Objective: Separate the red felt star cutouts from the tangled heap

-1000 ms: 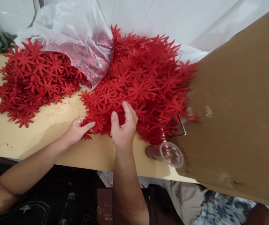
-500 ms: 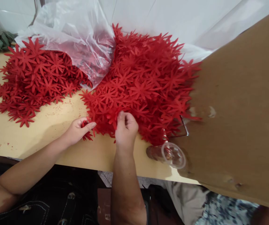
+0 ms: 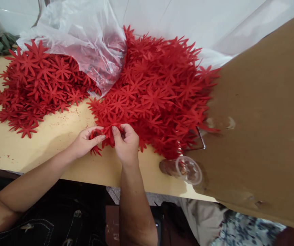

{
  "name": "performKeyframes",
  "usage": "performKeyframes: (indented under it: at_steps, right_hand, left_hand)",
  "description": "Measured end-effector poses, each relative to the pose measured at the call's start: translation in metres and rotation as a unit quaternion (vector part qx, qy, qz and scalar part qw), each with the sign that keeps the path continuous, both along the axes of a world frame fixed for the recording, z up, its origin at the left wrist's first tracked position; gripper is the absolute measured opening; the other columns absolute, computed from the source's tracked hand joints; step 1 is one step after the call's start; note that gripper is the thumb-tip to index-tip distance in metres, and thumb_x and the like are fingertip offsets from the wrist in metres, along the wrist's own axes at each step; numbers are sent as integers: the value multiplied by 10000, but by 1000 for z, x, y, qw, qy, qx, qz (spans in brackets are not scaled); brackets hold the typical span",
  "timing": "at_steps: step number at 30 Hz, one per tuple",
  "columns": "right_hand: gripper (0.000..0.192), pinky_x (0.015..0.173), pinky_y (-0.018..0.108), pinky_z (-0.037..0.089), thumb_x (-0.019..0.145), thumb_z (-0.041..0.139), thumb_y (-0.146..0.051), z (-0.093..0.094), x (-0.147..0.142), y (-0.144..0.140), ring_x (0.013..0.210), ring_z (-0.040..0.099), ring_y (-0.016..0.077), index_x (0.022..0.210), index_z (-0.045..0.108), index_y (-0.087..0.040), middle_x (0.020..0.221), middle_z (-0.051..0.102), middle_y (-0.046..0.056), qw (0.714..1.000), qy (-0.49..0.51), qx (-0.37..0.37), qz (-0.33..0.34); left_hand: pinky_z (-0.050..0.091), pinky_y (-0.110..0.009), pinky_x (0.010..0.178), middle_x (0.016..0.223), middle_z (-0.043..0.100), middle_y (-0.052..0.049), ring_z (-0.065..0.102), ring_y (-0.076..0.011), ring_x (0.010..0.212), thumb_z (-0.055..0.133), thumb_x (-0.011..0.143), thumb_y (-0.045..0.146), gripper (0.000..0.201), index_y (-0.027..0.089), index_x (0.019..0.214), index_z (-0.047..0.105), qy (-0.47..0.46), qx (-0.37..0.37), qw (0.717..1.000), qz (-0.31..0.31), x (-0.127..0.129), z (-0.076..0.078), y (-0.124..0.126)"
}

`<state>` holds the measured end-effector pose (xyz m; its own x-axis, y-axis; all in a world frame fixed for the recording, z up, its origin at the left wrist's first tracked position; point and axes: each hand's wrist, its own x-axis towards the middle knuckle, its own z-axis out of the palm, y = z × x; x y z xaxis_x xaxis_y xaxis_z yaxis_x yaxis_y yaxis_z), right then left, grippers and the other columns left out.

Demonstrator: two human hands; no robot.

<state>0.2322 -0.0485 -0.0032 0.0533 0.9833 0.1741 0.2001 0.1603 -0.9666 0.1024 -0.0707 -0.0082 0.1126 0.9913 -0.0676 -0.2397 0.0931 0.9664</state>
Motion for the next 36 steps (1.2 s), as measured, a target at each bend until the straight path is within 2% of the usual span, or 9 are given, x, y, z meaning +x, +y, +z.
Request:
performKeyframes:
  at_steps: [4, 9, 14, 17, 20, 23, 25, 29, 36]
  right_hand:
    - [184, 595, 255, 444, 775, 561, -360, 3, -7, -6, 611, 546, 115, 740, 559, -179, 663, 600, -3, 998, -47, 33, 21]
    - [165, 609, 237, 442, 808, 519, -324, 4, -14, -9, 620, 524, 100, 749, 579, -182, 656, 575, -14, 996, -22, 63, 52]
    - [211, 572, 238, 442, 782, 531, -368, 0, -5, 3, 562, 493, 91, 697, 565, -177, 610, 535, -22, 995, 15, 67, -71]
    - [252, 580, 294, 481, 765, 526, -410, -8, 13, 15, 574, 548, 116, 837, 578, -175, 727, 598, 19, 988, 39, 49, -141]
    - [418, 757, 408, 493, 718, 583, -387, -12, 29, 20, 862, 602, 198, 1079, 549, -180, 1041, 600, 107, 980, -63, 96, -160]
    - [438, 955, 491, 373, 729, 585, -376, -7, 28, 12, 1141, 482, 249, 1122, 555, -186, 1205, 541, 126, 960, -175, 153, -158]
    - [373, 920, 462, 411, 756, 561, -388, -2, 18, 2, 1068, 534, 230, 1071, 585, -189, 1124, 598, 111, 975, -157, 122, -95]
    - [225, 677, 319, 502, 742, 591, -380, 3, -1, -9, 695, 607, 148, 848, 618, -184, 791, 667, 37, 997, -43, -8, 61]
    - [203, 478, 235, 426, 714, 607, -378, -1, 7, 0, 480, 505, 97, 668, 530, -196, 554, 553, -36, 996, 30, 5, -85]
  left_hand:
    - [390, -224, 594, 636, 516, 43, 463, -55, 568, 649, 667, 383, 295, 146, 790, 523, -1, -10, 1000, -5, 0, 1, -2]
    - [324, -208, 517, 544, 416, 70, 363, -38, 487, 591, 719, 398, 278, 159, 671, 456, 19, -7, 1000, 14, -4, -2, -2]
    - [314, -200, 498, 540, 403, 70, 356, -36, 483, 592, 714, 388, 270, 159, 669, 455, 36, -14, 999, -3, -4, 2, -4]
    - [292, -196, 478, 523, 375, 75, 333, -34, 471, 583, 721, 389, 268, 161, 665, 454, 51, -27, 998, 17, -5, 1, -3]
    - [297, -195, 487, 528, 374, 75, 331, -32, 479, 595, 711, 382, 270, 162, 654, 448, 41, -38, 997, 46, -5, -3, 0]
    - [338, -197, 511, 552, 426, 63, 371, -38, 501, 611, 697, 374, 255, 158, 672, 476, 21, -53, 998, 38, -4, -4, 2]
    - [363, -199, 525, 572, 459, 53, 399, -42, 515, 616, 690, 368, 245, 150, 696, 504, 3, -65, 998, 25, -3, -2, 1]
    - [389, -202, 553, 643, 521, 35, 452, -49, 559, 615, 687, 324, 220, 135, 774, 543, -36, -84, 996, 4, -1, 3, -1]
    - [382, -205, 611, 662, 563, 20, 459, -53, 600, 583, 716, 224, 102, 134, 763, 599, 34, -24, 999, 1, -3, 2, -1]
